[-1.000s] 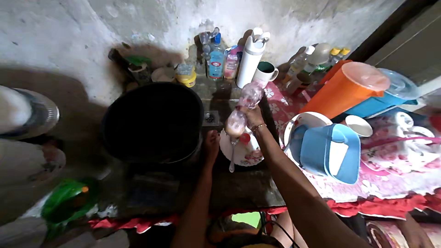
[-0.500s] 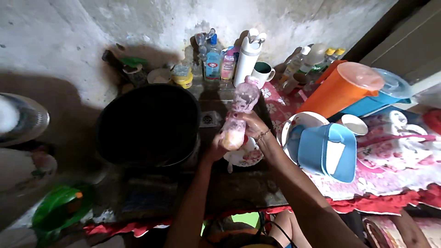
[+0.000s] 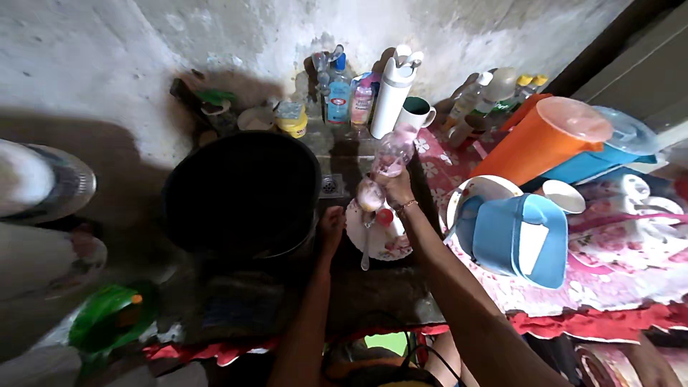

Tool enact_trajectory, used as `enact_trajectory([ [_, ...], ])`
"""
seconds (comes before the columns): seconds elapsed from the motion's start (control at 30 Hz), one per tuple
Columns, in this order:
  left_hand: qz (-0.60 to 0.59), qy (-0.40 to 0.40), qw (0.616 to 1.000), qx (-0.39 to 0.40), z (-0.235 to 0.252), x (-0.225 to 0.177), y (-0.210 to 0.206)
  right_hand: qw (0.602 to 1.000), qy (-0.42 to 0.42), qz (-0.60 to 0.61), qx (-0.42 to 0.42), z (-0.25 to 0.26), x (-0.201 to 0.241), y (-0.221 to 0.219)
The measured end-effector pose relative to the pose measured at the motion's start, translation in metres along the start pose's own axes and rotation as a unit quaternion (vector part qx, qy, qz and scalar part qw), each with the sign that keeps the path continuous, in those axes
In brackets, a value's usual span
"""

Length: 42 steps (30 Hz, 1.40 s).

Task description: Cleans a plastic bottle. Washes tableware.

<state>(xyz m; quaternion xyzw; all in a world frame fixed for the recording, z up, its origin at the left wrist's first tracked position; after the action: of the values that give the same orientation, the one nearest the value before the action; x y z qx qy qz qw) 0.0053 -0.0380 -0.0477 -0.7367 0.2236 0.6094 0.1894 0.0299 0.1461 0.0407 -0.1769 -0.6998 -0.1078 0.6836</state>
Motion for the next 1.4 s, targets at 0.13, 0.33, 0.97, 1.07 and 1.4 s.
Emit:
enact_trajectory([
  [0.13,0.019,0.01,1.0,-0.01,0.001,-0.005,0.001,0.998,-0.017,0.053,0.012,0.004,0.002,-0.002],
  [0.33,0.014,-0.006,1.0,-0.022,0.002,-0.006,0.002,0.996,-0.005,0.074,0.051,0.006,0.003,-0.005],
  [0.97,0.027,-0.017,0.999,-0.007,0.003,-0.008,0.003,0.993,-0.101,0.053,0.028,0.002,-0.002,-0.011],
  [1.07,0.015,-0.006,1.0,-0.003,0.002,-0.001,0.001,0.993,-0.093,0.065,-0.031,0.004,-0.013,-0.001],
  [1.4,0.036,-0.024,0.999,-0.015,0.002,-0.009,0.004,0.992,-0.13,-0.005,-0.004,-0.006,-0.006,-0.016],
])
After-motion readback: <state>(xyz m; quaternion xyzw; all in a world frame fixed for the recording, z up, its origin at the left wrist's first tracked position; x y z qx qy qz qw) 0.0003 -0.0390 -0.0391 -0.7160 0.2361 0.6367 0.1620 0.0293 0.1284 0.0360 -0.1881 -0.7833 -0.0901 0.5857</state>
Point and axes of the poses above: each hand's wrist, its own z-axis towards the middle knuckle, its own y-axis out of the back of the hand, x = y × z, the point moved 4 cm from there along z, towards the middle knuckle, and after that the axes turned 12 degrees about x, right-handed, at the moved point
